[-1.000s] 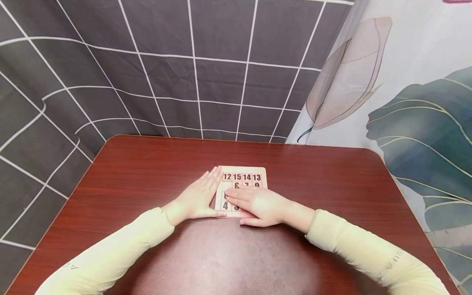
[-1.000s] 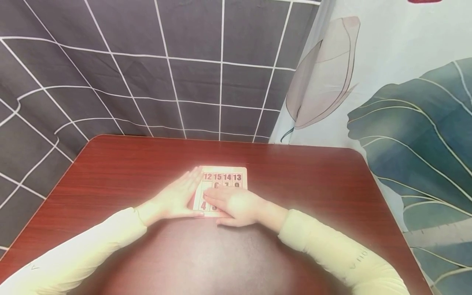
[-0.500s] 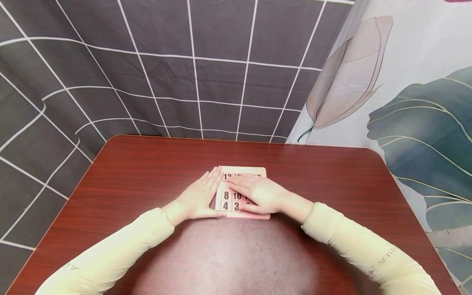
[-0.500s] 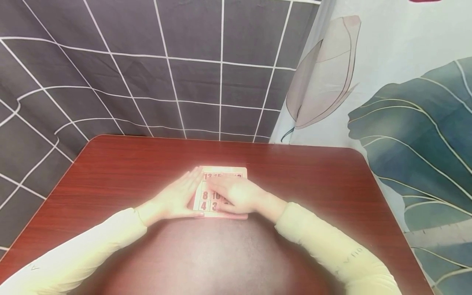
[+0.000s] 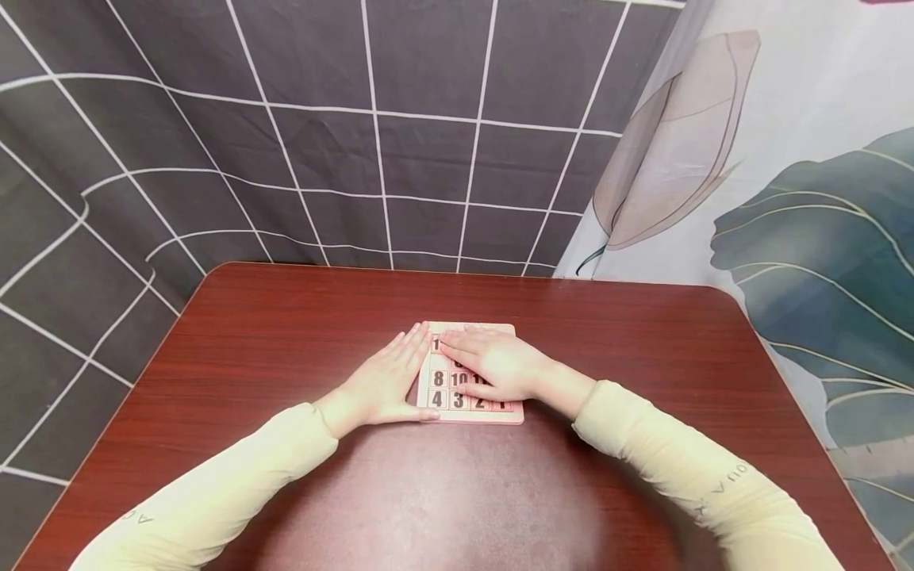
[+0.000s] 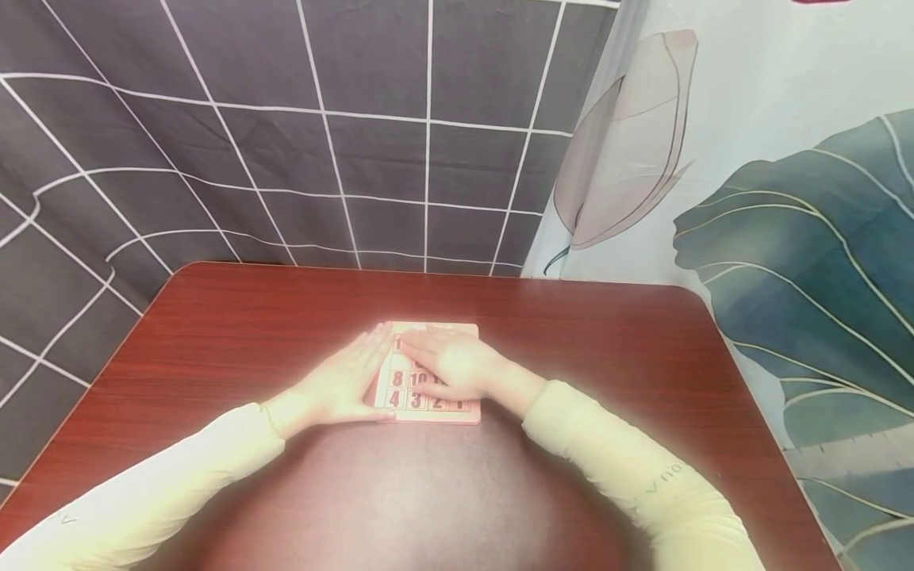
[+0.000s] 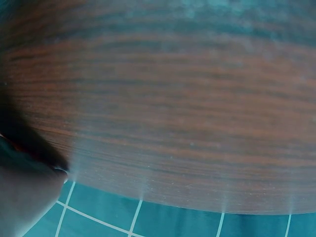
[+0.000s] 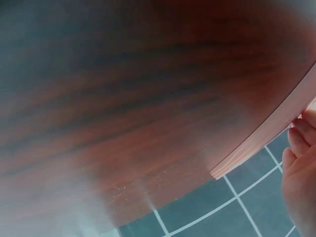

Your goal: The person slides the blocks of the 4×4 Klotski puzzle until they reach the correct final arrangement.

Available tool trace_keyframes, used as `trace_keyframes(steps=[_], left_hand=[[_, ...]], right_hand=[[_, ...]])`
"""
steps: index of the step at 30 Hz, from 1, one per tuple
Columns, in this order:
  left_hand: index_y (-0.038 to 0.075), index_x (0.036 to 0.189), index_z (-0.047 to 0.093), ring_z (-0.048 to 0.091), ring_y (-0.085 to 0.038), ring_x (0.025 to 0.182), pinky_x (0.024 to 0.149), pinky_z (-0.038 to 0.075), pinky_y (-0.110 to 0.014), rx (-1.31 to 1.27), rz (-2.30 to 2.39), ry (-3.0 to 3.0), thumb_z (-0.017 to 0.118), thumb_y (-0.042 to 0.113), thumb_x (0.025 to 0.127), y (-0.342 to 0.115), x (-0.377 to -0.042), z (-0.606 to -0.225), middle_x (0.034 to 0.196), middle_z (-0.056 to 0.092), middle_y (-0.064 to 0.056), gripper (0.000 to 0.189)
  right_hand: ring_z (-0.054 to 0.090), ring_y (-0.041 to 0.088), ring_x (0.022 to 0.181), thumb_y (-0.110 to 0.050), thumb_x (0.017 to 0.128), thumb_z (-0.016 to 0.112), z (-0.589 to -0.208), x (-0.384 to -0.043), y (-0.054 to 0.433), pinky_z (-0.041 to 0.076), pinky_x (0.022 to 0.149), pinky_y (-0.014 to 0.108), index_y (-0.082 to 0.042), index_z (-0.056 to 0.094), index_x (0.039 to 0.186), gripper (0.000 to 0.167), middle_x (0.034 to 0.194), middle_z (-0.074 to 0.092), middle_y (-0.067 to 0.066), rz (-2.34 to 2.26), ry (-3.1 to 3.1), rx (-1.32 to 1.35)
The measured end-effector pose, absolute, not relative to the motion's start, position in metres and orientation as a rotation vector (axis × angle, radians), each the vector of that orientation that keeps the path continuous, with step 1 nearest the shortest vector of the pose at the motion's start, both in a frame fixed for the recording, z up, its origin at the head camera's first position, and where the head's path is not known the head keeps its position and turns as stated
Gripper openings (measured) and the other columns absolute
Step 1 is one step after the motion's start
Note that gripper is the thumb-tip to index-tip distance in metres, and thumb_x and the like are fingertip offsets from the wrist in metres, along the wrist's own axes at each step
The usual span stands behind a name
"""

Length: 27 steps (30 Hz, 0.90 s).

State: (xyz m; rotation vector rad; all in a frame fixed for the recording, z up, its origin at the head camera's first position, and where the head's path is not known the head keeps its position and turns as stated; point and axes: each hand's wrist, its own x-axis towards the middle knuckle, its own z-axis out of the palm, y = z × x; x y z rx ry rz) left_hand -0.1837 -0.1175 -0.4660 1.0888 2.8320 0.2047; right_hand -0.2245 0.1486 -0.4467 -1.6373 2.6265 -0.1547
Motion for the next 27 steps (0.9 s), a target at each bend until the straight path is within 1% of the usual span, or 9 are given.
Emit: trace_keyframes(steps=[5, 12, 17, 21, 27], left_hand=[[-0.012, 0.164, 0.019, 0.018, -0.040, 0.165, 0.135, 0.024, -0.050, 1.087, 0.189, 2.834, 0.066, 0.072, 0.091, -0.119, -0.185, -0.468, 0.175, 0.016, -0.029, 0.120], [-0.011, 0.165, 0.019, 0.016, -0.040, 0.165, 0.135, 0.023, -0.050, 1.082, 0.185, 2.827, 0.065, 0.072, 0.091, -0.119, -0.185, -0.465, 0.175, 0.014, -0.028, 0.120], [-0.011, 0.164, 0.020, 0.019, -0.039, 0.165, 0.135, 0.024, -0.050, 1.086, 0.196, 2.829, 0.066, 0.072, 0.091, -0.116, -0.183, -0.461, 0.175, 0.017, -0.029, 0.120], [-0.012, 0.164, 0.019, 0.019, -0.039, 0.165, 0.135, 0.024, -0.049, 1.081, 0.199, 2.832, 0.066, 0.072, 0.090, -0.115, -0.183, -0.460, 0.175, 0.017, -0.029, 0.121], [-0.012, 0.164, 0.020, 0.020, -0.040, 0.165, 0.135, 0.024, -0.050, 1.091, 0.212, 2.835, 0.066, 0.071, 0.090, -0.116, -0.182, -0.462, 0.174, 0.018, -0.030, 0.120]], right_hand=[[0.049, 0.025, 0.153, -0.039, 0.103, 0.064, -0.448, -0.215, 0.150, 0.039, 0.129, 0.043, -0.004, 0.053, 0.156, 0.065, 0.163, 0.052, 0.012, -0.177, 2.613, -1.717], [0.049, 0.025, 0.153, -0.041, 0.103, 0.063, -0.446, -0.202, 0.152, 0.040, 0.128, 0.042, -0.003, 0.052, 0.156, 0.066, 0.164, 0.052, 0.012, -0.172, 2.606, -1.754], [0.050, 0.025, 0.152, -0.041, 0.103, 0.065, -0.445, -0.207, 0.163, 0.040, 0.128, 0.043, -0.004, 0.053, 0.155, 0.065, 0.163, 0.052, 0.011, -0.199, 2.642, -1.728], [0.050, 0.026, 0.153, -0.042, 0.104, 0.064, -0.445, -0.214, 0.171, 0.039, 0.128, 0.043, -0.004, 0.053, 0.156, 0.065, 0.163, 0.052, 0.011, -0.201, 2.674, -1.657], [0.051, 0.026, 0.152, -0.044, 0.103, 0.065, -0.447, -0.217, 0.174, 0.038, 0.129, 0.044, -0.004, 0.054, 0.154, 0.066, 0.162, 0.053, 0.012, -0.180, 2.710, -1.612]])
